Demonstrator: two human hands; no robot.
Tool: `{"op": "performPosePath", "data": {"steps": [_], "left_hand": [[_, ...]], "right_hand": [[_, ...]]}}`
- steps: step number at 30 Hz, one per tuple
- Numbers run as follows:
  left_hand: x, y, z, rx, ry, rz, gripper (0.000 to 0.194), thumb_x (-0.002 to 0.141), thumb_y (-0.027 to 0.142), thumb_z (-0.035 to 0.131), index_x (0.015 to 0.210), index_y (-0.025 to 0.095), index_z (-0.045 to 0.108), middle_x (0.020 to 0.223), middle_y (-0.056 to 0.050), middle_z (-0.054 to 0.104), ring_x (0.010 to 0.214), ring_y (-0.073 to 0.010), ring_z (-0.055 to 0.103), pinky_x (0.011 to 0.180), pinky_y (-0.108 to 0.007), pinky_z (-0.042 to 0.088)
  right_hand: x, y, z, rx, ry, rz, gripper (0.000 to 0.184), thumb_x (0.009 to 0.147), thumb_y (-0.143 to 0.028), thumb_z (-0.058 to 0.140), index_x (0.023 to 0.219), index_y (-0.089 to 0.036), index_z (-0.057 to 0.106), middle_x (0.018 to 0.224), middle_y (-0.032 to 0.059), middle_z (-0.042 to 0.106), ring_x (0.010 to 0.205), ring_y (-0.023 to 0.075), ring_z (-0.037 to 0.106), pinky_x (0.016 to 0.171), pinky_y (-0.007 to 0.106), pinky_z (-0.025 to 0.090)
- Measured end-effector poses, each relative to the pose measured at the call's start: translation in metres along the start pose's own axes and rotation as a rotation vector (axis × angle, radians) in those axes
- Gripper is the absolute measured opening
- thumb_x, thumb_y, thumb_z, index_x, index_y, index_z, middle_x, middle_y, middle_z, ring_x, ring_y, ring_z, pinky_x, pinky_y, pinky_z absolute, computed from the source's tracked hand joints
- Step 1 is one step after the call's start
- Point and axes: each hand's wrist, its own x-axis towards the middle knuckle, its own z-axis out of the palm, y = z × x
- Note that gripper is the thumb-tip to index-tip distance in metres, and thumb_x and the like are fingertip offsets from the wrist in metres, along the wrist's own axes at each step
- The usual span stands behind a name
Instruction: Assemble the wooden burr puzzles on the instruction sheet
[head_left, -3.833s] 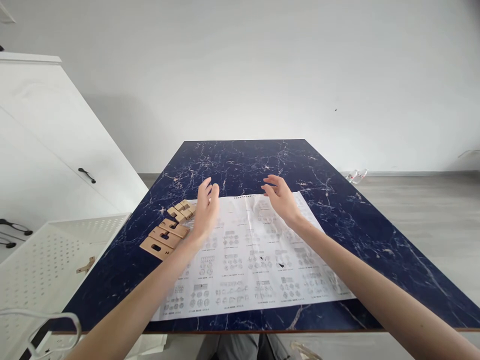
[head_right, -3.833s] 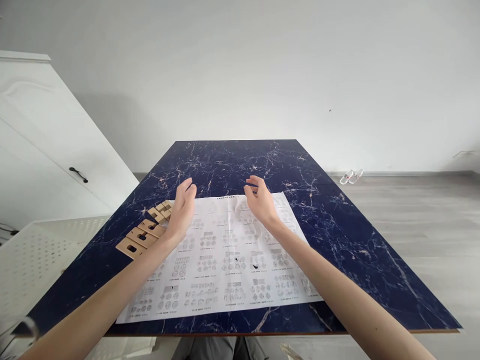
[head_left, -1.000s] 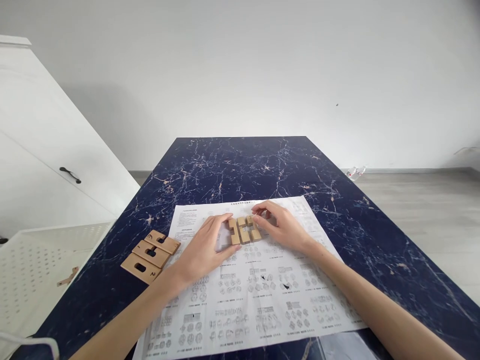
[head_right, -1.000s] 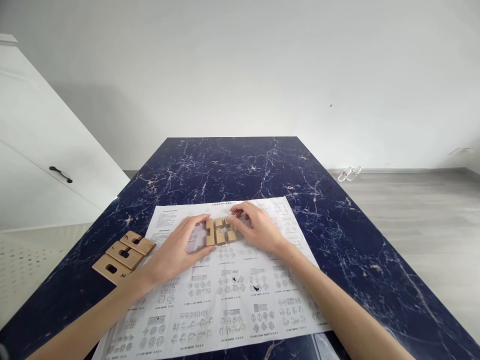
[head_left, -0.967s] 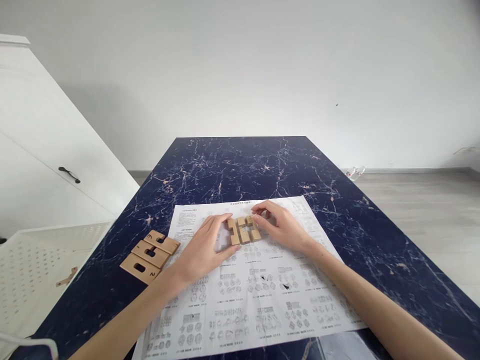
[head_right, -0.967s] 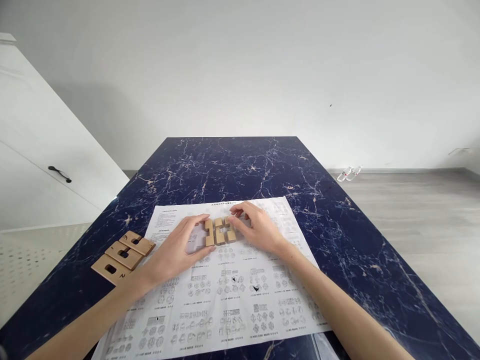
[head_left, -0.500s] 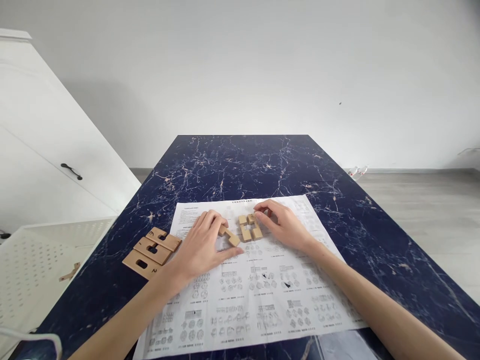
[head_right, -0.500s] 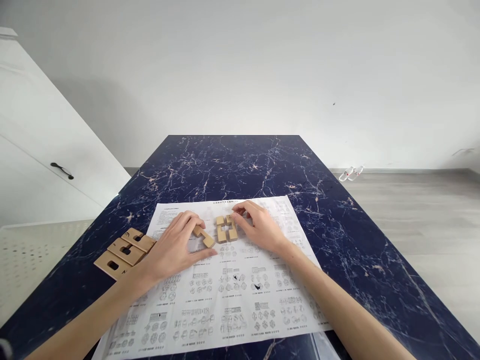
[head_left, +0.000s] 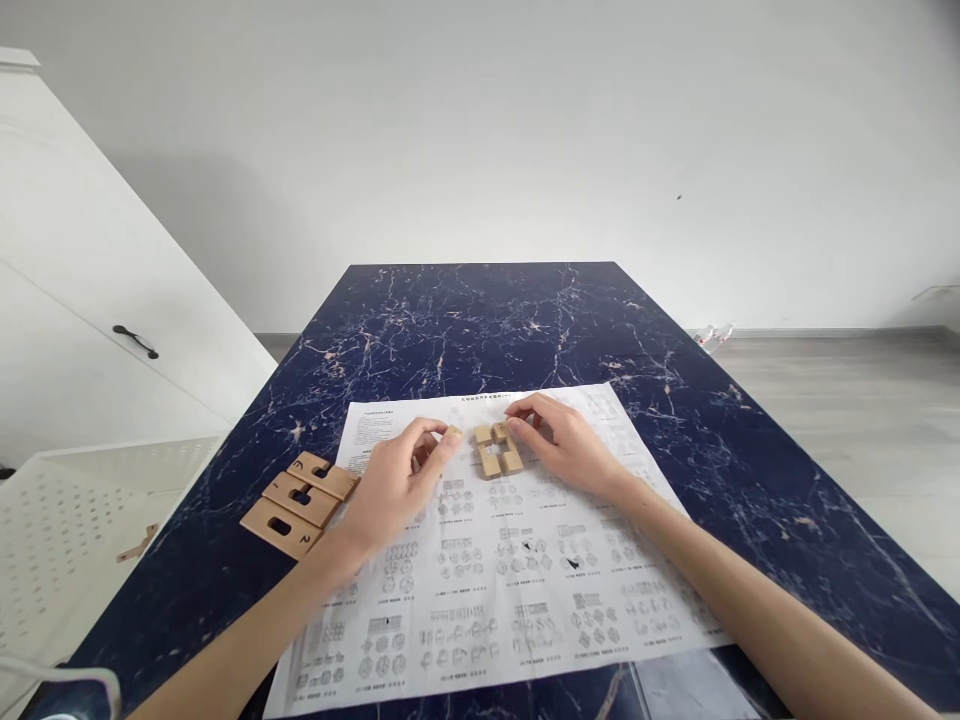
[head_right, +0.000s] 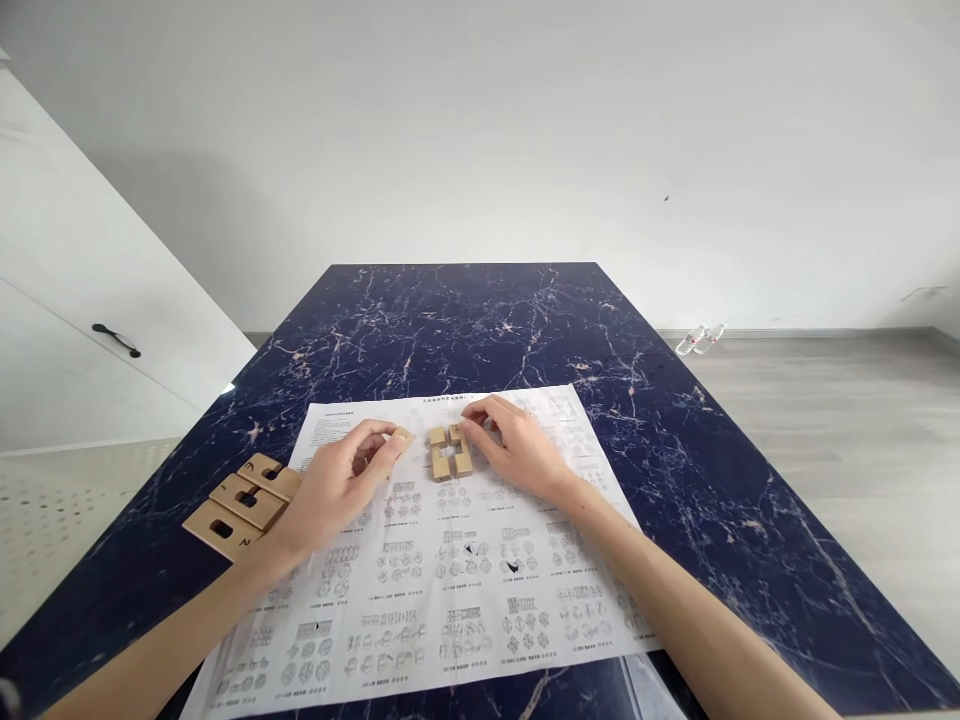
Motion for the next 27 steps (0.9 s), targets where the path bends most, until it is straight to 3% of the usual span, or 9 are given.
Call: {"op": "performPosePath", "data": {"steps": [4, 7, 12, 22, 27], "left_hand": [[0.0012, 0.0049, -0.0027, -0.35, -0.073, -0.151, 0.047, 0.106, 0.066, 0.051, 0.132, 0.029, 0.064, 0.086, 0.0, 0.066, 0.059, -0.0126, 0.049, 0.052, -0.027, 0.039], [0.0033, 0.0046, -0.0052, -0.489, -0.045, -0.204, 0.046, 0.105, 0.063, 0.055, 0.133, 0.027, 0.065, 0.1, -0.003, 0.068, 0.062, -0.0104, 0.05, 0.051, -0.024, 0.037], [0.0059, 0.0034, -0.0085, -0.626, -0.032, -0.209, 0.039, 0.105, 0.054, 0.061, 0.128, 0.024, 0.068, 0.117, -0.007, 0.07, 0.073, -0.0117, 0.059, 0.056, -0.024, 0.046], [0.0067, 0.0077, -0.0059, -0.665, 0.014, -0.282, 0.041, 0.099, 0.04, 0.07, 0.134, 0.021, 0.063, 0.098, -0.004, 0.074, 0.073, -0.0149, 0.067, 0.065, -0.028, 0.058], [0.0066, 0.0072, -0.0048, -0.672, 0.059, -0.276, 0.047, 0.093, 0.045, 0.077, 0.13, 0.022, 0.062, 0.103, -0.005, 0.076, 0.072, -0.0172, 0.072, 0.068, -0.034, 0.062]], "right_hand": [[-0.0009, -0.0007, 0.0001, -0.008, -0.007, -0.009, 0.021, 0.107, -0.041, 0.054, 0.111, -0.027, 0.069, 0.107, 0.0068, 0.076, 0.09, 0.0244, 0.069, 0.078, 0.039, 0.055], [-0.0014, -0.0023, -0.0003, -0.013, -0.009, -0.011, 0.021, 0.107, -0.041, 0.054, 0.111, -0.026, 0.069, 0.106, 0.0071, 0.076, 0.09, 0.0247, 0.069, 0.081, 0.04, 0.054], [-0.0023, -0.0036, -0.0009, -0.018, -0.029, 0.001, 0.022, 0.108, -0.042, 0.053, 0.111, -0.026, 0.067, 0.107, 0.0072, 0.075, 0.089, 0.024, 0.068, 0.078, 0.039, 0.054], [-0.0039, -0.0016, 0.0003, -0.031, -0.043, 0.0, 0.019, 0.109, -0.04, 0.055, 0.114, -0.025, 0.066, 0.109, 0.0077, 0.074, 0.088, 0.0231, 0.067, 0.073, 0.038, 0.052], [-0.0035, -0.001, 0.0017, -0.037, -0.037, -0.004, 0.018, 0.109, -0.039, 0.054, 0.114, -0.025, 0.065, 0.108, 0.0074, 0.074, 0.088, 0.0232, 0.067, 0.074, 0.038, 0.052]]}}
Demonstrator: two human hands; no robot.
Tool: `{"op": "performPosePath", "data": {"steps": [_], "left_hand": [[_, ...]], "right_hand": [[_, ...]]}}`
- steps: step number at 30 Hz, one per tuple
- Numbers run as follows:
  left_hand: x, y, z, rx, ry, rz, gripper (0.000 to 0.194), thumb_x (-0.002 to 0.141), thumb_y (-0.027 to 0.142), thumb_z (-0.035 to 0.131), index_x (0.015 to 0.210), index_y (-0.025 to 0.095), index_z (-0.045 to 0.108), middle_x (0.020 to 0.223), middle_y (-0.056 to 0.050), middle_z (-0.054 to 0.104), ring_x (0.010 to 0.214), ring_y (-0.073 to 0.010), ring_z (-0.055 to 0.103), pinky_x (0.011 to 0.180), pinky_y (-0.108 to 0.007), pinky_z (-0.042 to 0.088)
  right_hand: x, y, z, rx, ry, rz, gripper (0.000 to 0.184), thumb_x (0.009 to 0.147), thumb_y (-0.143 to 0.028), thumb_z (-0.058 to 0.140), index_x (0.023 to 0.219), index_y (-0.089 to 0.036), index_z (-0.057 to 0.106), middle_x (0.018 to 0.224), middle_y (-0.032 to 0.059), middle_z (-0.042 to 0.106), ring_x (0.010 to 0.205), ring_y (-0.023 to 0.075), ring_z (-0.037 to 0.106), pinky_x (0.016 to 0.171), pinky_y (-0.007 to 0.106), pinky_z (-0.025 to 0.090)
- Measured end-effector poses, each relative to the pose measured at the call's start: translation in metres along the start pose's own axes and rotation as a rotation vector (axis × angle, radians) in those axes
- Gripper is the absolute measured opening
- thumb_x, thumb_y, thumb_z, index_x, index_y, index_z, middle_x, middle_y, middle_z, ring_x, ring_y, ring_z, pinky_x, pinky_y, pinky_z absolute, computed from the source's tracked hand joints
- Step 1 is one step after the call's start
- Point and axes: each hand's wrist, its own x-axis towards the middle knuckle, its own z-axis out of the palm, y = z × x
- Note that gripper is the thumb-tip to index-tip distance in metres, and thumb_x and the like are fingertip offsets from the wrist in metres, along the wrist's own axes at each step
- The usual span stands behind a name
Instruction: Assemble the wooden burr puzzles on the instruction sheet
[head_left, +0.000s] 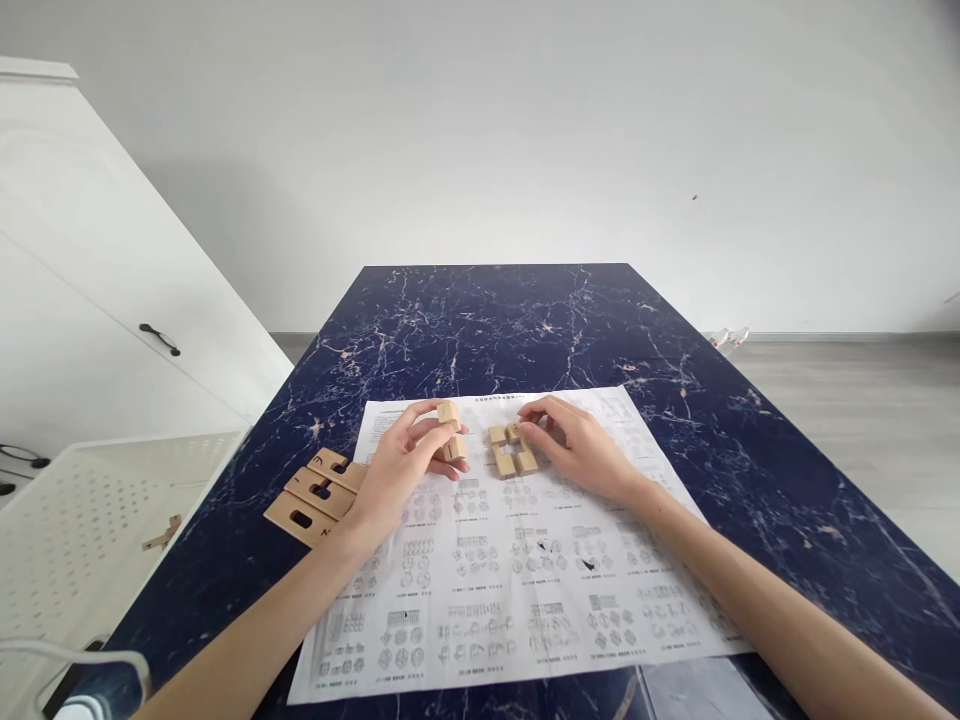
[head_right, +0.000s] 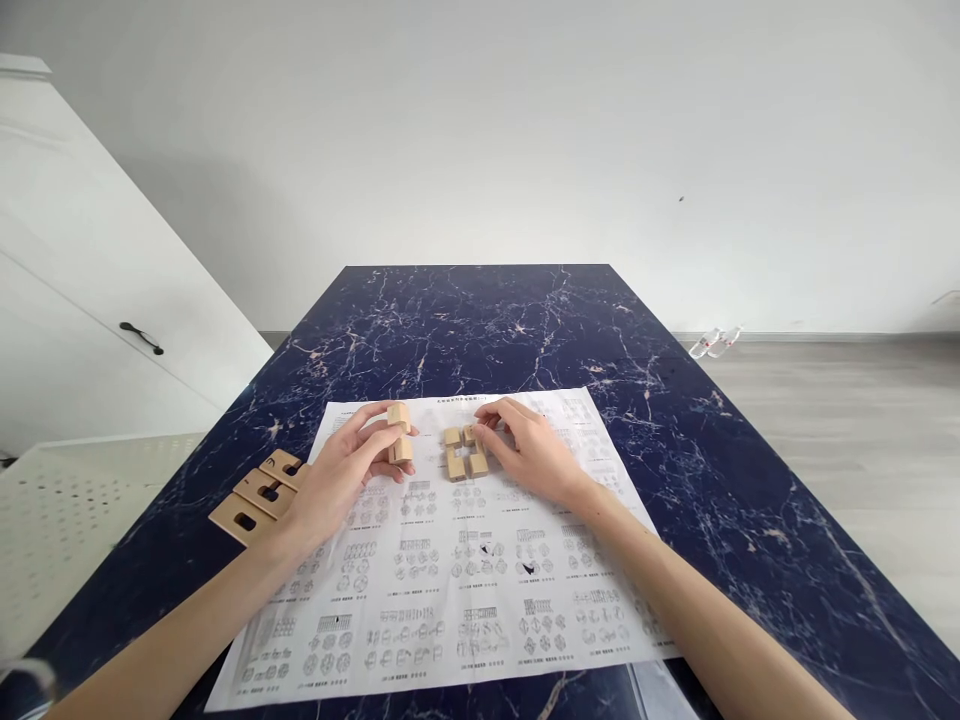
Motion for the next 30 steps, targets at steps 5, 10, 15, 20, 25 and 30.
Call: {"op": "performPosePath", "data": {"steps": [5, 10, 15, 20, 25, 30], "left_hand": [[-0.0026, -0.0002, -0.0007, 0.013, -0.003, 0.008, 0.046, 0.094, 0.046, 0.077, 0.131, 0.023, 0.061, 0.118, -0.008, 0.076, 0.076, -0.0183, 0.076, 0.072, -0.035, 0.064], [-0.0023, -0.0009, -0.0002, 0.019, 0.005, 0.022, 0.049, 0.094, 0.047, 0.077, 0.134, 0.023, 0.061, 0.108, -0.007, 0.078, 0.074, -0.0193, 0.077, 0.067, -0.032, 0.063], [-0.0008, -0.0041, -0.0005, 0.006, 0.005, 0.039, 0.049, 0.094, 0.048, 0.079, 0.133, 0.025, 0.061, 0.117, -0.008, 0.078, 0.076, -0.0199, 0.078, 0.063, -0.03, 0.063], [0.0, -0.0052, -0.0019, -0.021, 0.015, 0.025, 0.05, 0.098, 0.044, 0.074, 0.141, 0.024, 0.059, 0.118, -0.008, 0.077, 0.077, -0.0192, 0.078, 0.067, -0.031, 0.064], [0.0026, -0.0052, -0.0032, -0.087, 0.015, 0.014, 0.049, 0.099, 0.042, 0.071, 0.142, 0.022, 0.061, 0.126, -0.01, 0.076, 0.075, -0.0176, 0.077, 0.074, -0.034, 0.065], [0.0022, -0.0056, -0.0037, -0.077, 0.026, 0.002, 0.059, 0.1, 0.043, 0.069, 0.153, 0.022, 0.056, 0.127, -0.009, 0.074, 0.082, -0.018, 0.078, 0.088, -0.037, 0.065]], "right_hand": [[-0.0001, -0.0007, 0.0006, 0.003, 0.006, -0.008, 0.017, 0.109, -0.038, 0.055, 0.114, -0.025, 0.065, 0.108, 0.0071, 0.074, 0.089, 0.0234, 0.068, 0.074, 0.038, 0.052], [0.0005, -0.002, -0.0012, 0.021, -0.007, 0.0, 0.018, 0.109, -0.038, 0.055, 0.115, -0.025, 0.066, 0.109, 0.008, 0.074, 0.092, 0.0243, 0.068, 0.074, 0.039, 0.054], [0.0002, 0.0009, -0.0063, 0.062, -0.047, -0.04, 0.021, 0.107, -0.039, 0.06, 0.122, -0.027, 0.065, 0.119, 0.0093, 0.073, 0.104, 0.0264, 0.069, 0.088, 0.044, 0.058], [0.0003, 0.0036, -0.008, 0.052, -0.059, -0.062, 0.022, 0.106, -0.039, 0.061, 0.125, -0.028, 0.065, 0.121, 0.0096, 0.073, 0.107, 0.0275, 0.069, 0.09, 0.046, 0.058], [0.0007, 0.0012, -0.0062, 0.064, -0.042, -0.049, 0.018, 0.107, -0.038, 0.059, 0.12, -0.027, 0.065, 0.117, 0.009, 0.073, 0.105, 0.0261, 0.07, 0.091, 0.045, 0.058], [0.0005, -0.0009, -0.0062, 0.052, -0.043, -0.046, 0.019, 0.107, -0.039, 0.059, 0.12, -0.026, 0.065, 0.116, 0.0091, 0.073, 0.103, 0.0259, 0.069, 0.089, 0.044, 0.058]]}}
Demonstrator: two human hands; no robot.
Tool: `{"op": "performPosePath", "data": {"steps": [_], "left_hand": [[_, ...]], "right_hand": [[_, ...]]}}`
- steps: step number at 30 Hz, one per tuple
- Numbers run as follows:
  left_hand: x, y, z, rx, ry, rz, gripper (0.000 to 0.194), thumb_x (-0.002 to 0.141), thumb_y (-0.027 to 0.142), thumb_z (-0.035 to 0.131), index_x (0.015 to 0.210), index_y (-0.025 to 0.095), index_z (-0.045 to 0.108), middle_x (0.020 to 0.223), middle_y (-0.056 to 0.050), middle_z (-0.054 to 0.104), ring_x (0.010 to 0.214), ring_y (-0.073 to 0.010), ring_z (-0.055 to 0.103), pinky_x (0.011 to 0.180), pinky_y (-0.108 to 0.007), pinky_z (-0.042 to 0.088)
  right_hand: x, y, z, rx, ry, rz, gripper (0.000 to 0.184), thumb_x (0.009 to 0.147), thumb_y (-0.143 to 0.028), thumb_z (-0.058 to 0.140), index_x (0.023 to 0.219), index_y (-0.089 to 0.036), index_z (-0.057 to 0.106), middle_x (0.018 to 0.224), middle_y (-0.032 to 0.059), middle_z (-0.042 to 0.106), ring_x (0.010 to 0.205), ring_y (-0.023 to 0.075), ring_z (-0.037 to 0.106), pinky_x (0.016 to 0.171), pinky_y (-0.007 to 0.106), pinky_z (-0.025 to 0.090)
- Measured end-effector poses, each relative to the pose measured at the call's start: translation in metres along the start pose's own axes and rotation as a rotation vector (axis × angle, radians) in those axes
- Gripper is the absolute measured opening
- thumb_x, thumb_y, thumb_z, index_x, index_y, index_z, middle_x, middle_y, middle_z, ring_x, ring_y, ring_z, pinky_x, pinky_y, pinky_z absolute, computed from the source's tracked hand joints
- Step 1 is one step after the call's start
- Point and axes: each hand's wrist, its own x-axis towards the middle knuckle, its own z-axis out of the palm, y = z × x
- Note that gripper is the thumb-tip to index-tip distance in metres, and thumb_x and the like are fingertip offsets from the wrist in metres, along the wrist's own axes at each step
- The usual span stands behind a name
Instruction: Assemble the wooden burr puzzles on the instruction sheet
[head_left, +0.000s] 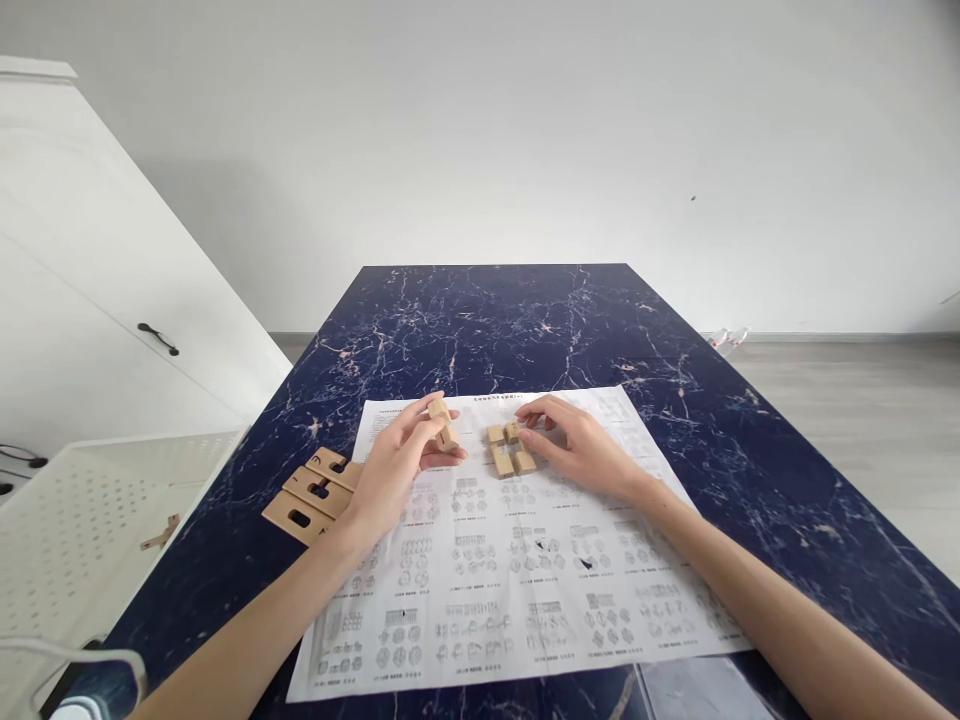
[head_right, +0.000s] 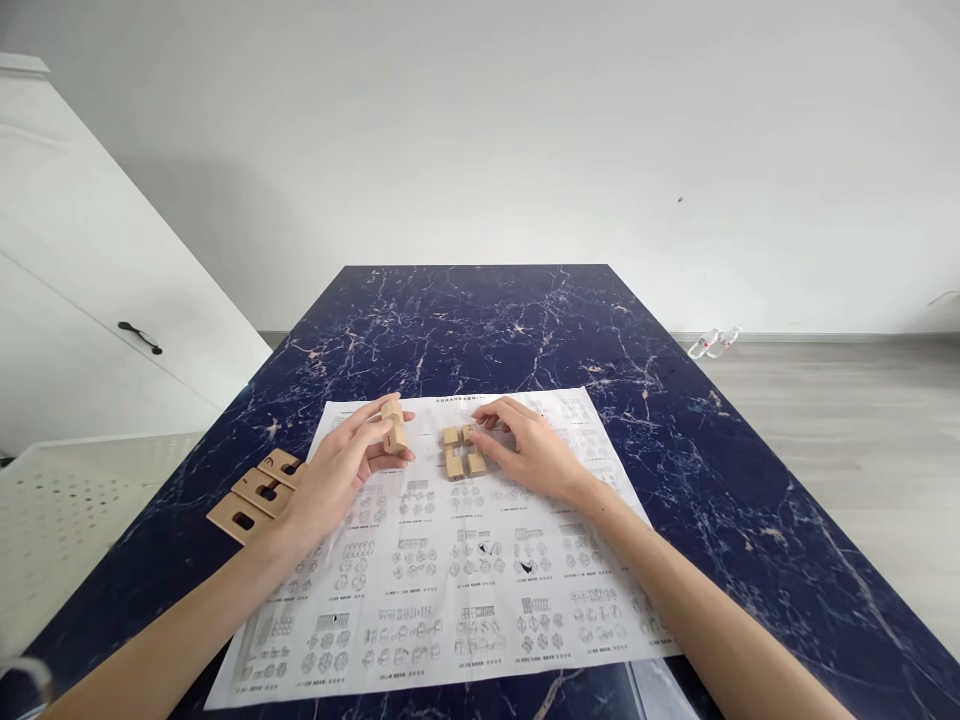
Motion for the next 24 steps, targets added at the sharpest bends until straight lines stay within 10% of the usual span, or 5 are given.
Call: {"op": "performPosePath", "data": {"steps": [9, 18, 24], "left_hand": [[-0.001, -0.002, -0.004, 0.038, -0.061, 0.039, 0.083, 0.091, 0.042, 0.083, 0.163, 0.026, 0.045, 0.144, -0.012, 0.066, 0.095, -0.022, 0.08, 0.103, -0.045, 0.06], [-0.003, -0.001, 0.0, 0.136, -0.049, 0.014, 0.08, 0.085, 0.044, 0.089, 0.155, 0.032, 0.052, 0.153, -0.012, 0.062, 0.104, -0.0278, 0.079, 0.109, -0.056, 0.057], [-0.005, -0.001, 0.003, 0.094, -0.097, 0.028, 0.08, 0.085, 0.033, 0.088, 0.155, 0.034, 0.05, 0.138, -0.008, 0.071, 0.104, -0.0234, 0.076, 0.1, -0.048, 0.061]], "right_hand": [[0.0, 0.0, -0.008, -0.018, -0.059, -0.008, 0.025, 0.105, -0.04, 0.065, 0.127, -0.028, 0.068, 0.126, 0.011, 0.072, 0.112, 0.0292, 0.07, 0.096, 0.05, 0.059], [-0.004, 0.007, -0.014, 0.011, -0.22, -0.053, 0.073, 0.087, -0.053, 0.086, 0.151, -0.035, 0.056, 0.153, 0.0101, 0.056, 0.14, 0.0338, 0.057, 0.117, 0.057, 0.05], [-0.003, 0.006, -0.012, -0.01, -0.201, -0.082, 0.059, 0.089, -0.045, 0.085, 0.141, -0.032, 0.061, 0.147, 0.0095, 0.059, 0.137, 0.0312, 0.059, 0.119, 0.055, 0.049]]}}
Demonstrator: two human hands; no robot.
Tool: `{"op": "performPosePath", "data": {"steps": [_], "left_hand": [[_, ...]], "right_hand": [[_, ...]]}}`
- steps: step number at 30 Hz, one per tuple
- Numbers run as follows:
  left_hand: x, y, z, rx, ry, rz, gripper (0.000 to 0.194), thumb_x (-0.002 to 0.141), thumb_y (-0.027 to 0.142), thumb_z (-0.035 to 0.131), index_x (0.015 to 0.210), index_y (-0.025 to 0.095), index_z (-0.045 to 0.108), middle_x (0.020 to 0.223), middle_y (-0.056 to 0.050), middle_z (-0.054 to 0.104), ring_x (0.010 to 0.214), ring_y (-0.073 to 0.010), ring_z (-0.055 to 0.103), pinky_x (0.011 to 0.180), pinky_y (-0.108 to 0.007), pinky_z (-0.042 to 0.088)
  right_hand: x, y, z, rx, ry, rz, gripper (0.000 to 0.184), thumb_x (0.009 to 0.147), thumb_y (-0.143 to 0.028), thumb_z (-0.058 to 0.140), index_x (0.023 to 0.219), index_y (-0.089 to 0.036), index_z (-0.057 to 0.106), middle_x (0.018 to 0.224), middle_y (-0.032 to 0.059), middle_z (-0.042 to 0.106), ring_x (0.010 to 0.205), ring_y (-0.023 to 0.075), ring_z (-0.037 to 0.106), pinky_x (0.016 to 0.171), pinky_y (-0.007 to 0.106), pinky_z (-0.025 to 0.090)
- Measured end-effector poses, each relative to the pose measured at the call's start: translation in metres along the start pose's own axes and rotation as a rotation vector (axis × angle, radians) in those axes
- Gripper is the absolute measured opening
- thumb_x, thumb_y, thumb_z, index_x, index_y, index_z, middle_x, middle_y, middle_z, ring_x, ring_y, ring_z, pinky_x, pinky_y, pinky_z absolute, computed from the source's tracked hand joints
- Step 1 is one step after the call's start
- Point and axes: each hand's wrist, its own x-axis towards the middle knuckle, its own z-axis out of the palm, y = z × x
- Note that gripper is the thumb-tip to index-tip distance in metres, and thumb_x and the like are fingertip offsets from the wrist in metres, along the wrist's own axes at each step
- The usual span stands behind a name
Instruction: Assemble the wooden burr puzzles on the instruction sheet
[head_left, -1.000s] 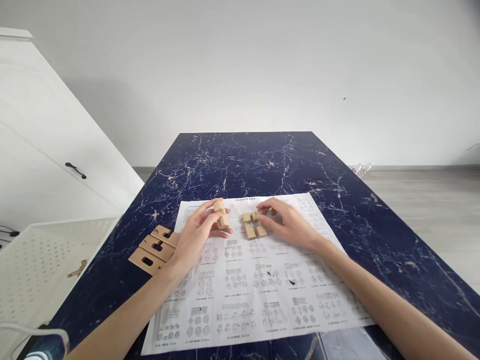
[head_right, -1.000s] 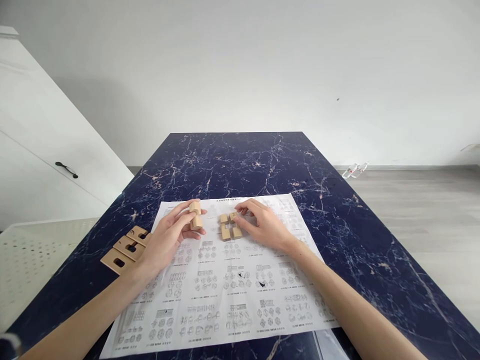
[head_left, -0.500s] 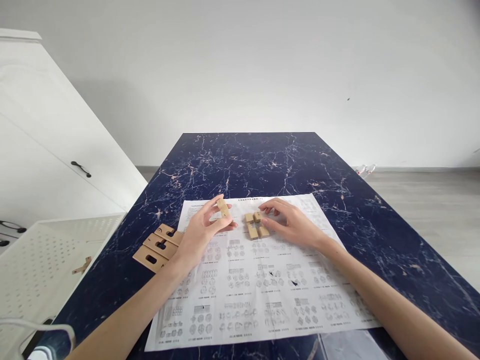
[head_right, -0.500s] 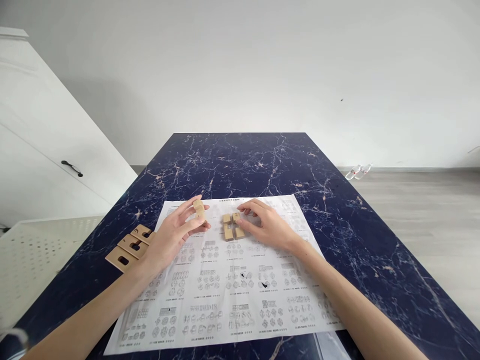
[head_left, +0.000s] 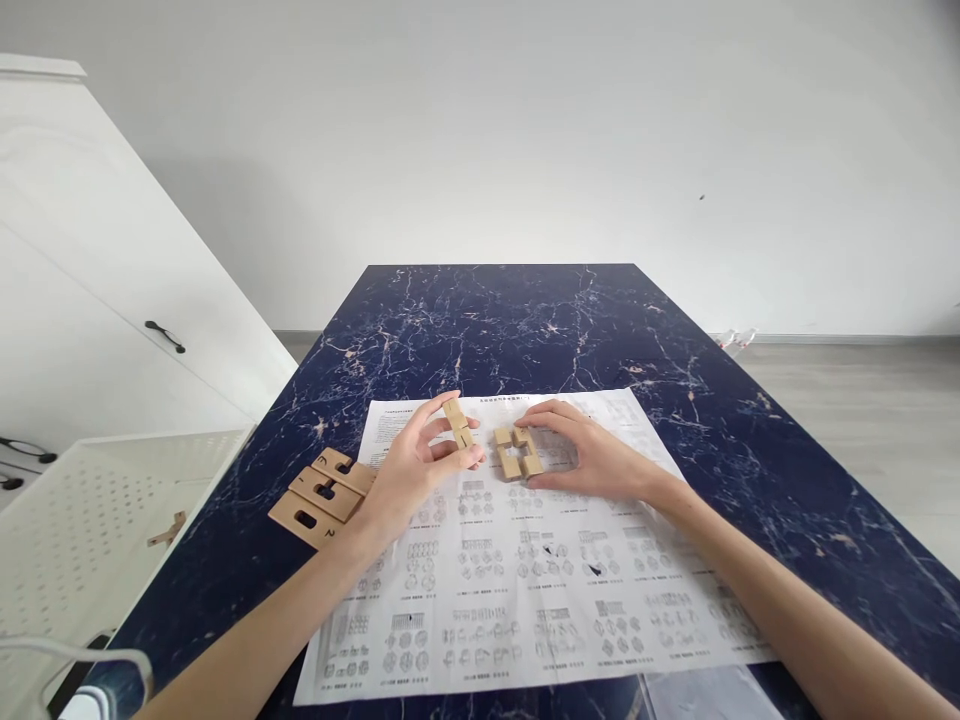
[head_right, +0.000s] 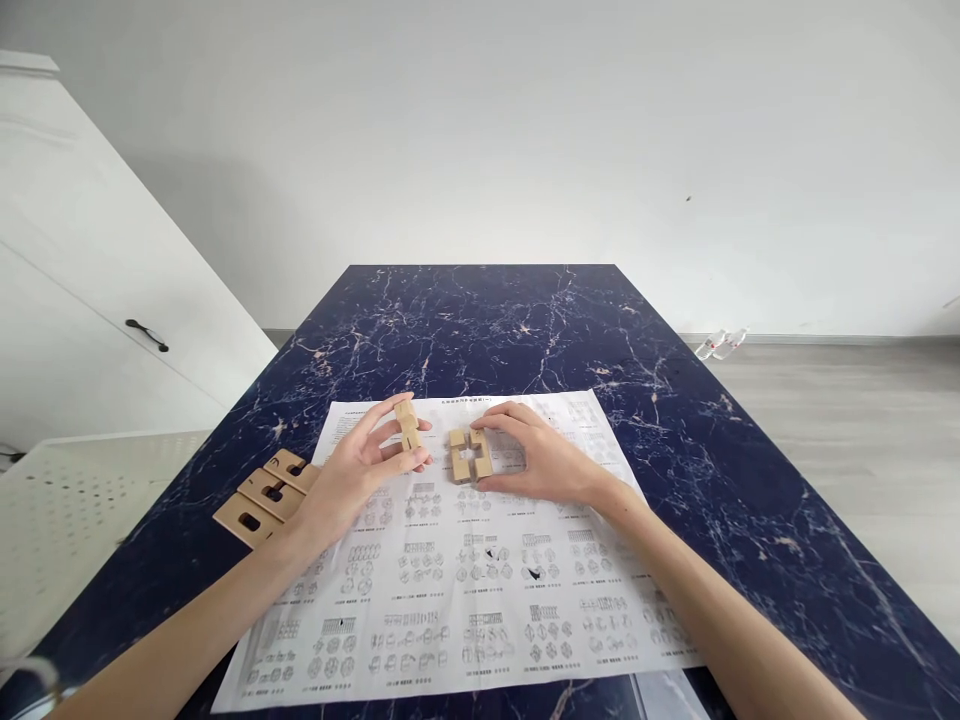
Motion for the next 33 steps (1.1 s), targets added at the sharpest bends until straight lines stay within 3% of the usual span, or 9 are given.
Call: {"op": "performPosePath", "data": {"steps": [3, 8, 11, 14, 18, 21, 24, 29, 33], "left_hand": [[-0.001, 0.001, 0.001, -0.021, -0.033, 0.013, 0.082, 0.084, 0.03, 0.088, 0.156, 0.033, 0.048, 0.132, -0.008, 0.073, 0.096, -0.0206, 0.075, 0.096, -0.045, 0.062], [-0.002, 0.002, 0.004, -0.022, -0.023, 0.0, 0.082, 0.082, 0.03, 0.09, 0.154, 0.031, 0.049, 0.126, -0.008, 0.075, 0.095, -0.021, 0.075, 0.092, -0.044, 0.063], [-0.002, 0.001, 0.005, -0.002, -0.02, -0.005, 0.082, 0.081, 0.031, 0.09, 0.153, 0.03, 0.049, 0.122, -0.008, 0.075, 0.096, -0.0222, 0.075, 0.09, -0.042, 0.064], [-0.003, 0.001, 0.005, 0.023, -0.026, 0.005, 0.081, 0.083, 0.032, 0.089, 0.153, 0.03, 0.049, 0.12, -0.007, 0.074, 0.096, -0.0219, 0.075, 0.09, -0.041, 0.064], [-0.005, 0.003, 0.007, 0.066, -0.035, 0.01, 0.079, 0.083, 0.031, 0.088, 0.152, 0.029, 0.049, 0.118, -0.007, 0.075, 0.095, -0.0216, 0.075, 0.089, -0.04, 0.063], [-0.007, 0.004, 0.008, 0.088, -0.063, 0.017, 0.078, 0.083, 0.031, 0.087, 0.152, 0.03, 0.05, 0.119, -0.006, 0.075, 0.095, -0.022, 0.076, 0.088, -0.041, 0.063], [-0.006, 0.001, 0.007, 0.102, -0.086, 0.034, 0.077, 0.084, 0.033, 0.086, 0.152, 0.033, 0.049, 0.119, -0.006, 0.075, 0.098, -0.0232, 0.077, 0.089, -0.04, 0.063], [-0.005, -0.005, 0.004, 0.137, -0.089, 0.072, 0.077, 0.085, 0.036, 0.087, 0.152, 0.033, 0.049, 0.12, -0.007, 0.075, 0.096, -0.0234, 0.077, 0.086, -0.039, 0.063], [-0.007, -0.001, 0.004, 0.244, -0.087, 0.104, 0.073, 0.087, 0.042, 0.086, 0.15, 0.029, 0.052, 0.121, -0.009, 0.076, 0.092, -0.0234, 0.075, 0.085, -0.04, 0.062]], "right_hand": [[0.0, 0.0, 0.0, 0.015, 0.013, 0.009, 0.057, 0.088, -0.042, 0.085, 0.138, -0.031, 0.06, 0.145, 0.0096, 0.062, 0.133, 0.0311, 0.061, 0.115, 0.054, 0.051], [0.0, -0.001, 0.002, 0.094, 0.092, 0.146, 0.059, 0.085, -0.043, 0.085, 0.136, -0.03, 0.059, 0.14, 0.0108, 0.068, 0.118, 0.0307, 0.069, 0.102, 0.053, 0.058], [0.001, -0.002, 0.004, 0.149, 0.16, 0.145, 0.06, 0.084, -0.045, 0.085, 0.135, -0.029, 0.057, 0.138, 0.0116, 0.069, 0.119, 0.031, 0.068, 0.101, 0.051, 0.058], [0.002, -0.002, 0.004, 0.098, 0.192, 0.136, 0.058, 0.083, -0.046, 0.085, 0.131, -0.028, 0.059, 0.126, 0.0097, 0.07, 0.104, 0.0273, 0.068, 0.088, 0.045, 0.059], [0.003, 0.0, 0.005, 0.038, 0.219, 0.172, 0.034, 0.09, -0.053, 0.079, 0.102, -0.025, 0.063, 0.093, 0.0038, 0.065, 0.072, 0.0189, 0.056, 0.063, 0.034, 0.048], [0.003, 0.001, 0.005, 0.078, 0.233, 0.259, 0.037, 0.096, -0.06, 0.069, 0.092, -0.025, 0.06, 0.073, -0.0018, 0.054, 0.06, 0.0162, 0.044, 0.054, 0.031, 0.036], [0.002, -0.002, 0.003, 0.122, 0.252, 0.298, 0.046, 0.104, -0.068, 0.053, 0.087, -0.025, 0.058, 0.073, -0.001, 0.052, 0.06, 0.0164, 0.043, 0.052, 0.031, 0.033], [0.003, -0.013, 0.002, 0.343, 0.181, 0.204, 0.045, 0.112, -0.064, 0.038, 0.104, -0.025, 0.058, 0.08, -0.0015, 0.048, 0.067, 0.0168, 0.043, 0.063, 0.033, 0.04], [0.002, -0.02, 0.009, 0.475, 0.095, 0.14, 0.04, 0.113, -0.06, 0.042, 0.122, -0.026, 0.061, 0.077, -0.0034, 0.04, 0.064, 0.0164, 0.037, 0.06, 0.033, 0.036]]}}
